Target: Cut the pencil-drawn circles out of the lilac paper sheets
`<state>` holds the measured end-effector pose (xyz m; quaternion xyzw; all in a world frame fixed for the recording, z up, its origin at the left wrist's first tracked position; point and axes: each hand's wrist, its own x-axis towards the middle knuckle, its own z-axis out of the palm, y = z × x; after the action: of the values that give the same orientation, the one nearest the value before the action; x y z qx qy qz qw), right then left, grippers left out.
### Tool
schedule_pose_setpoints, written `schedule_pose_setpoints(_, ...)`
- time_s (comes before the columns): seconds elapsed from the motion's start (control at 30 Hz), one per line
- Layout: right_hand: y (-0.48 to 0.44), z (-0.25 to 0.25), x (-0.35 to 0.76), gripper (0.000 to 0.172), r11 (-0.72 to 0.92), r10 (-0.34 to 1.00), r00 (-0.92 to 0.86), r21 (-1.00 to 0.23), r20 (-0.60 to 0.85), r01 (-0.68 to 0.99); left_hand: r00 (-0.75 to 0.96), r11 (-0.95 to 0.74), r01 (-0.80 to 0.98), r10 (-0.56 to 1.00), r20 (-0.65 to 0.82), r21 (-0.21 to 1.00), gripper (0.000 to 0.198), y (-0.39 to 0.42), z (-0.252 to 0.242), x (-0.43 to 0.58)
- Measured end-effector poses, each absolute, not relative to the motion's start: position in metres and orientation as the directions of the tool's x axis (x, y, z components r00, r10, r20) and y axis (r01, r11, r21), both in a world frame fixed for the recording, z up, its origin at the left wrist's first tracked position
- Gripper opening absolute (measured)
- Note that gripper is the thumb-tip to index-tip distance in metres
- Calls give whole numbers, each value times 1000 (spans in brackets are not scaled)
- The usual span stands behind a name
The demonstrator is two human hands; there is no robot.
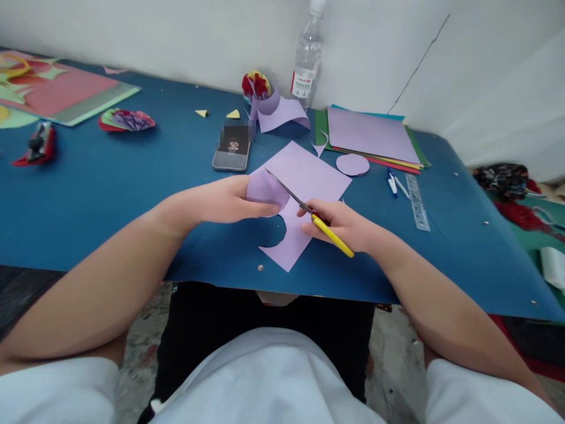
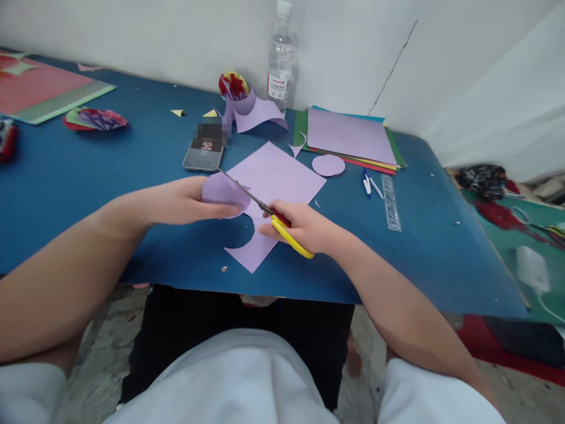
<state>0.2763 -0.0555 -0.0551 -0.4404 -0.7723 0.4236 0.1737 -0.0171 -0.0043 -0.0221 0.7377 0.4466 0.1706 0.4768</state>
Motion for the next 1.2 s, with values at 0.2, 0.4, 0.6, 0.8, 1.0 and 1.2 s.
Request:
schedule_pose_setpoints(0.2, -56, -55, 275, 55, 251, 826, -551, -797, -119, 549, 592, -210, 569, 775, -219, 795, 54, -3, -25, -18)
schedule_pose_setpoints(0.4, -56, -51, 273, 58, 262, 823, -557, -793, -115, 550, 614, -230, 549, 764, -200, 804, 42, -3, -26, -18)
schedule_pose_setpoints(0.6, -57, -48, 272, 60, 273, 818, -561, -771, -129, 575, 633, -244, 556, 744, -214, 795, 47, -3, -26, -18)
schedule_pose_setpoints(0.8, -55, -48, 273, 61, 288, 834, -527, -684, -166, 671, 642, -298, 628, 720, -264, 719, 47, -3, -25, -18)
schedule_pose_setpoints(1.0, -54, -48, 274, 57, 303, 835, -523, -649, -172, 697, 658, -378, 702, 669, -345, 603, 55, -3, -19, -16)
schedule_pose_setpoints(1.2, -54, -48, 273, 53, 308, 837, -516, -623, -181, 719, 673, -417, 691, 669, -316, 590, 56, 1, -23, -17)
